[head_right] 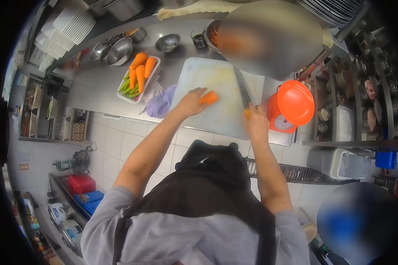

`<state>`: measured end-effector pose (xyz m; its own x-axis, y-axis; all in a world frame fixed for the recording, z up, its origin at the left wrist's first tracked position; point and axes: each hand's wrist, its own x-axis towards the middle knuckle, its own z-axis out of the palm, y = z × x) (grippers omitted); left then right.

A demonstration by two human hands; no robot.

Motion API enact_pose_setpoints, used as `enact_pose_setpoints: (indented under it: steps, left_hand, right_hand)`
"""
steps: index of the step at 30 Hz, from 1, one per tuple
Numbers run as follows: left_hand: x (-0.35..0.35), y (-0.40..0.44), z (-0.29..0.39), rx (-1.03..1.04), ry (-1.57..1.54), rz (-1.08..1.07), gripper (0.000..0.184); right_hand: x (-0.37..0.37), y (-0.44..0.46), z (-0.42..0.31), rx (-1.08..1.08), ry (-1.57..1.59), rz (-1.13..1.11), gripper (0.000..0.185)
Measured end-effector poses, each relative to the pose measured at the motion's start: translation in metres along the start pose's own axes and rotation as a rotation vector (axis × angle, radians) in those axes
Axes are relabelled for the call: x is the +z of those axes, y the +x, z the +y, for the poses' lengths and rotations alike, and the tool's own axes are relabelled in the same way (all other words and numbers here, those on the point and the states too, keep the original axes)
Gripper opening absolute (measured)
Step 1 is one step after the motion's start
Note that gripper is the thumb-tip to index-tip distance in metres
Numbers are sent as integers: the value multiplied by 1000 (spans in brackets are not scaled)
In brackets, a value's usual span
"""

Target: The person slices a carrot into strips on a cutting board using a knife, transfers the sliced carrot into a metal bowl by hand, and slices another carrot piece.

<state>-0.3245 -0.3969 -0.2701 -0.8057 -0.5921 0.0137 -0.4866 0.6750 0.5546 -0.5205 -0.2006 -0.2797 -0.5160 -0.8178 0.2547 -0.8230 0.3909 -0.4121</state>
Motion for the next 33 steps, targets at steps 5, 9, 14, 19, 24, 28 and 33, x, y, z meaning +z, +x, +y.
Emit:
enact_pose_setpoints:
  steps: [5,9,14,19,24,28,33]
  left_hand:
    - [53,34,-9,-92,222,13,60]
    - [61,38,-25,21,143,93,58]
    - [69,37,-36,106,94,129,59]
    - [63,35,-44,159,78,121,61]
    - [39,31,-38,56,23,-82,69]
    - [33,22,-57,53,-192,-86,69]
    - [-3,23,-62,17,-305,-82,66]
  right_hand:
    - [41,-13,32,19,-7,-152,52]
    - [49,-17,35,76,45,-80,50]
    - [55,-20,29,83,22,-36,51]
    - [47,-40,25,198,53,-70,52]
    - [22,-26,2,70,54,45,35]
    - [22,-9,-12,80,198,212,29]
    - [21,-38,-20,198,266,391,23]
